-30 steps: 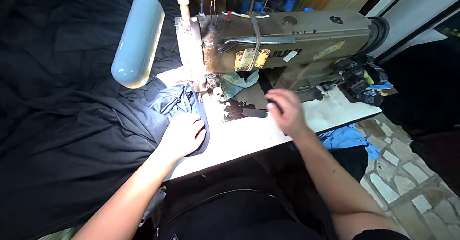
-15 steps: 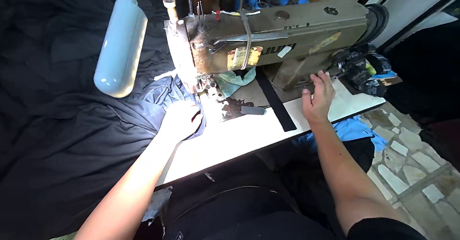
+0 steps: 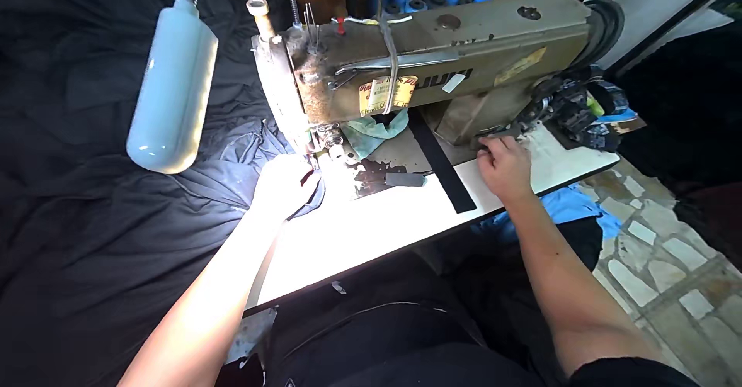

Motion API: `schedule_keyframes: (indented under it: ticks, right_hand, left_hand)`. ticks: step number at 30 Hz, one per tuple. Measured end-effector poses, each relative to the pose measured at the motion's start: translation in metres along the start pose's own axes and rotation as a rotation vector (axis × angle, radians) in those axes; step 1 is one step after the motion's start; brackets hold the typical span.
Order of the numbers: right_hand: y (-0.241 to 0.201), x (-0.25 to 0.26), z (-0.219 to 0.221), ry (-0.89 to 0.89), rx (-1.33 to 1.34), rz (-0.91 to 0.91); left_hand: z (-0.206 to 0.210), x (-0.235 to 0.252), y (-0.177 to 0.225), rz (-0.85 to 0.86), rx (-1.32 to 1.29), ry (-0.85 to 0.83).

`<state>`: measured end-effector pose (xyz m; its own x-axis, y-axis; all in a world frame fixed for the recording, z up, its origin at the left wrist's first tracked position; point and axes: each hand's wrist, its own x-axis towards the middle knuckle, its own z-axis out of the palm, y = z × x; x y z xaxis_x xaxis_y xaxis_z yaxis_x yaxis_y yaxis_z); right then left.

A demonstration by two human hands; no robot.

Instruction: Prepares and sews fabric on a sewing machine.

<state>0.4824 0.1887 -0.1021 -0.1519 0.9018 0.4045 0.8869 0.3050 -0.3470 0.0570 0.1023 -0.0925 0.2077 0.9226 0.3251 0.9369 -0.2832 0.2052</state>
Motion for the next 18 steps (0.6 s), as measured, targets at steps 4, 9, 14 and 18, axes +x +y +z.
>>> schedule_keyframes:
  ticks: [4,9,14,18]
  right_hand:
    - [-0.005,0.013,-0.029,0.151,0.045,-0.043]
    - [0.004,0.068,-0.078,0.400,0.038,-0.039]
    - [0.017,0.153,-0.120,0.280,0.266,0.322]
    - [0.037,0.181,-0.111,0.241,0.369,0.462]
  left_hand:
    - [0.000,-0.002,0.001,-0.045,0.005,-0.076]
    - [0.003,-0.002,0.001,0.006,0.018,0.024]
    - [0.002,-0.001,0.002,0.009,-0.001,0.053]
    - [-0.005,-0.001,0.010,-0.083,0.075,0.007]
